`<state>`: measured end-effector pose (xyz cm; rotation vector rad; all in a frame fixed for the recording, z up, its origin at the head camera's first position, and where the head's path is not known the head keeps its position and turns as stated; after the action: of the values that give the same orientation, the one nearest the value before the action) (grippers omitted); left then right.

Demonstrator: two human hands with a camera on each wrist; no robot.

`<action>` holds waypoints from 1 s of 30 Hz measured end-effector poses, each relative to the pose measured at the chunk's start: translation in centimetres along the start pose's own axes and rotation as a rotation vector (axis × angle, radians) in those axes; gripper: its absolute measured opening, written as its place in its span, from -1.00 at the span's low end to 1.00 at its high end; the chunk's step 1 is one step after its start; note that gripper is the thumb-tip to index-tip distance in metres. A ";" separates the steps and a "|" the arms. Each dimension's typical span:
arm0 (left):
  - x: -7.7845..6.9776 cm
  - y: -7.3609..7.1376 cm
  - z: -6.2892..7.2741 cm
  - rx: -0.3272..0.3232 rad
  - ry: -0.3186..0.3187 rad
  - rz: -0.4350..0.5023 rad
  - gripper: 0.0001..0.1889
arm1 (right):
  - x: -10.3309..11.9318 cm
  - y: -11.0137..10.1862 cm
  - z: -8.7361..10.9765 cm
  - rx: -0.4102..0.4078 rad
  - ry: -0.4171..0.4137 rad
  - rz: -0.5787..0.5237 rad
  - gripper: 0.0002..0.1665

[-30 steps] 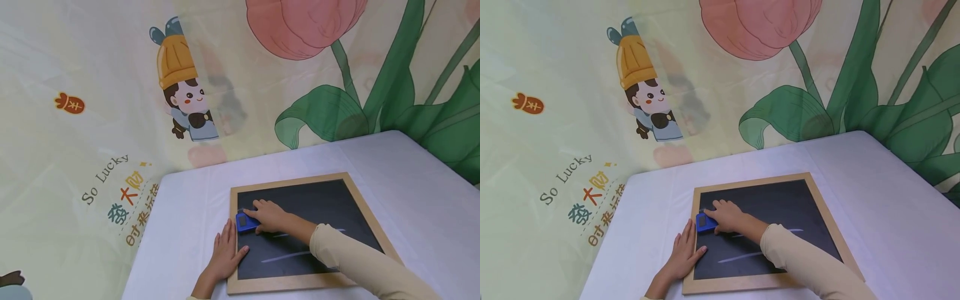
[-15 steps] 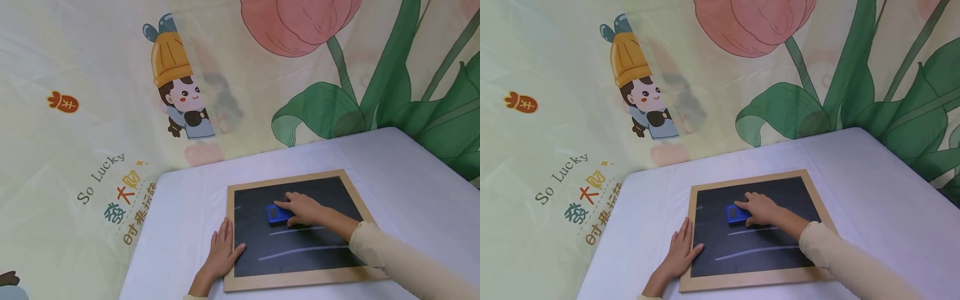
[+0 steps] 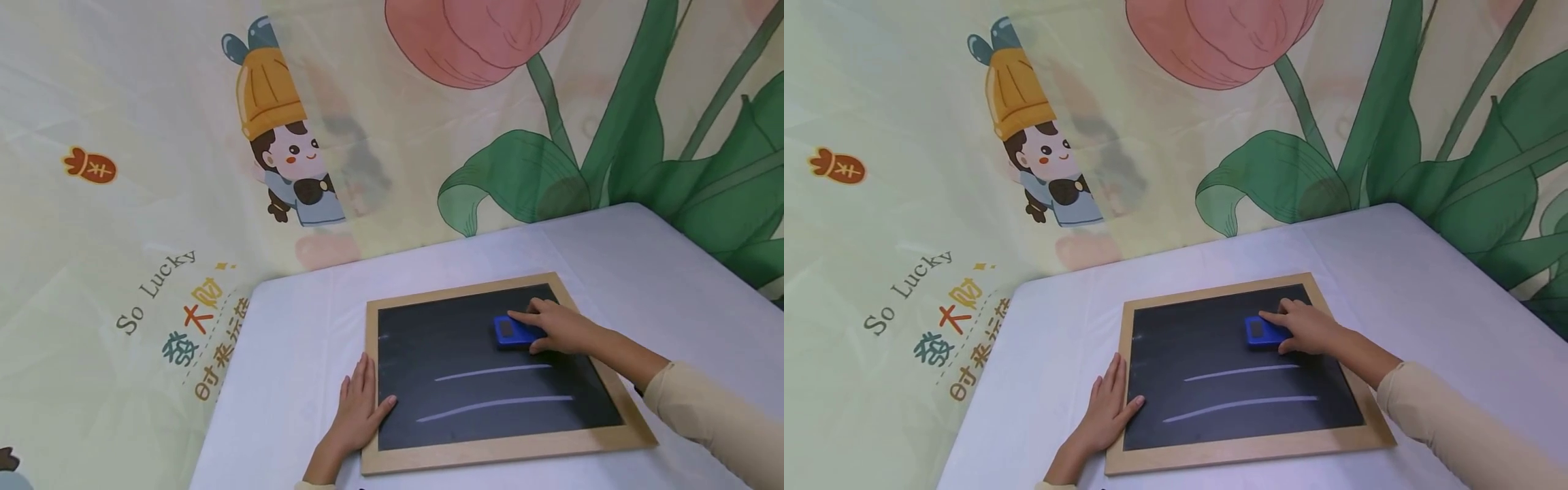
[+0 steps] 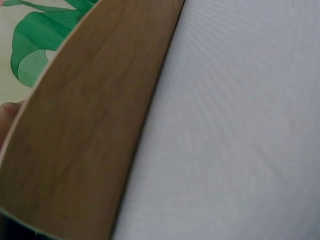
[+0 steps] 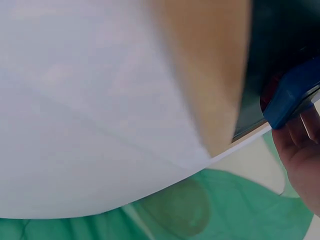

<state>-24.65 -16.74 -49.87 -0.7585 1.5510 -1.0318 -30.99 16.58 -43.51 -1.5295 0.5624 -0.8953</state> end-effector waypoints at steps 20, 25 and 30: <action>0.2 -0.1 -0.1 0.014 -0.007 0.011 -0.14 | -1.7 -0.9 2.2 -0.009 0.064 -0.108 -0.19; 0.3 0.0 -0.1 0.009 -0.005 0.011 -0.15 | -1.7 -0.9 3.5 -0.018 0.055 -0.097 -0.20; 0.3 0.1 0.0 0.011 -0.002 0.010 -0.14 | -1.9 -0.7 5.0 -0.032 0.061 -0.100 -0.19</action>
<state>-24.74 -17.00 -50.07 -0.7430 1.5449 -1.0311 -28.22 21.15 -43.14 -1.5749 0.5498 -1.0169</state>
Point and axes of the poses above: each hand's wrist, its own z-axis away from the middle knuckle, its own y-axis out of the palm, x = y × z, the point moved 7 cm from there along -z, towards the middle knuckle, and after that the axes turned 4 degrees about -y, right-handed, at the moved point
